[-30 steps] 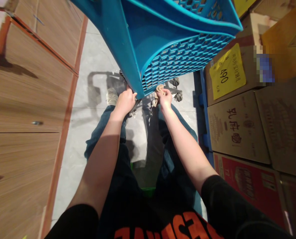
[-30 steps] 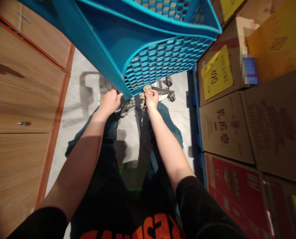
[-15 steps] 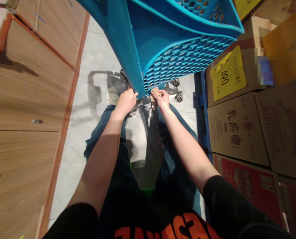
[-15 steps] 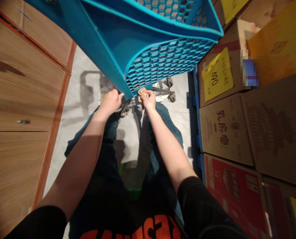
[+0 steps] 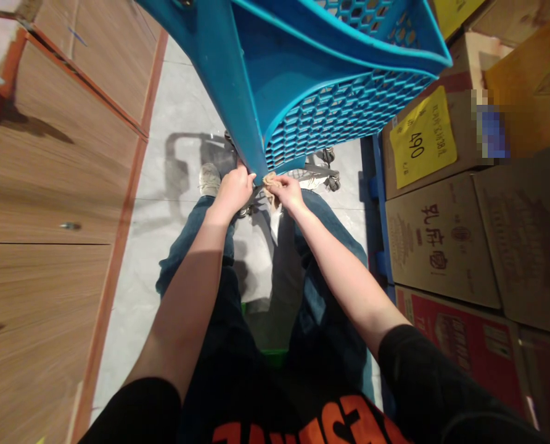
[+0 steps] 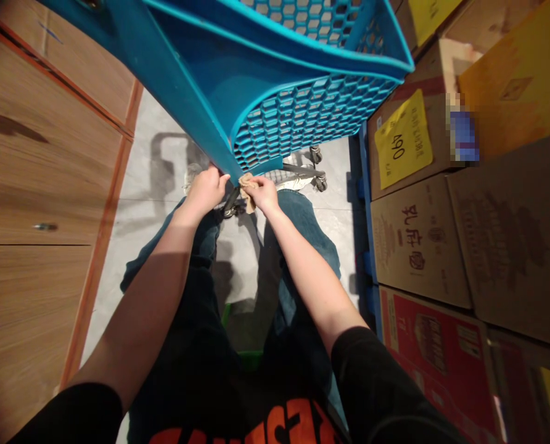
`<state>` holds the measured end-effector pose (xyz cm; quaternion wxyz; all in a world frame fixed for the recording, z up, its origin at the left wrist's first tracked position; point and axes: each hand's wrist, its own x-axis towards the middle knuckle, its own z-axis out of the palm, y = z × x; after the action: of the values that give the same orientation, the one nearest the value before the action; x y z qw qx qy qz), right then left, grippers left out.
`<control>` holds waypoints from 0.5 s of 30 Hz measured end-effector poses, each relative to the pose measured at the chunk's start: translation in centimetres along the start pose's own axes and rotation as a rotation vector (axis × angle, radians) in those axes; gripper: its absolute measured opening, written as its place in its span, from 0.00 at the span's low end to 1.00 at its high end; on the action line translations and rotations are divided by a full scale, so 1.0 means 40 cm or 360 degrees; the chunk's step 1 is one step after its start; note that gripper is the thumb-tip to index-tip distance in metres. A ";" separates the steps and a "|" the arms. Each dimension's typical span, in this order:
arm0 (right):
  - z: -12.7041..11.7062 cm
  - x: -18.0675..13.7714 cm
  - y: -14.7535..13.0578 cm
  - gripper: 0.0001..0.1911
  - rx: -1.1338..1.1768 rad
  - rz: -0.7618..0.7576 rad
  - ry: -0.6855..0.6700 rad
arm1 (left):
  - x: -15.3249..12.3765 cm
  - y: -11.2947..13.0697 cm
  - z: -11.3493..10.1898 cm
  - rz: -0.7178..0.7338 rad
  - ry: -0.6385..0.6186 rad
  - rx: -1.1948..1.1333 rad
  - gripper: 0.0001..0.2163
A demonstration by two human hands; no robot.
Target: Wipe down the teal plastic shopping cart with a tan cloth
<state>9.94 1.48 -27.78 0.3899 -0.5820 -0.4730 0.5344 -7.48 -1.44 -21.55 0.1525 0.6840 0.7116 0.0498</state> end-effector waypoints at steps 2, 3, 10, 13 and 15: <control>0.000 0.003 0.004 0.12 0.0078 0.0008 0.0102 | 0.001 -0.005 0.007 0.0007 0.0025 -0.0025 0.23; -0.006 0.009 0.004 0.11 0.0139 0.0016 0.0232 | 0.002 -0.008 0.010 0.0017 0.0043 -0.0045 0.23; -0.014 0.012 -0.012 0.09 0.0145 -0.0068 0.0461 | -0.002 -0.007 0.006 0.0030 0.0085 -0.0117 0.23; 0.025 -0.028 -0.021 0.09 -0.0019 -0.0065 0.0127 | -0.009 0.002 -0.010 -0.0024 0.0032 -0.0089 0.22; 0.044 -0.051 -0.028 0.07 -0.0098 -0.0117 0.0096 | -0.014 0.005 -0.019 -0.0033 0.0025 -0.0110 0.22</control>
<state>8.08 -0.33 -26.42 0.4053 -0.5917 -0.4982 0.4872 -7.49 -1.86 -20.68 0.1709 0.6706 0.7176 0.0781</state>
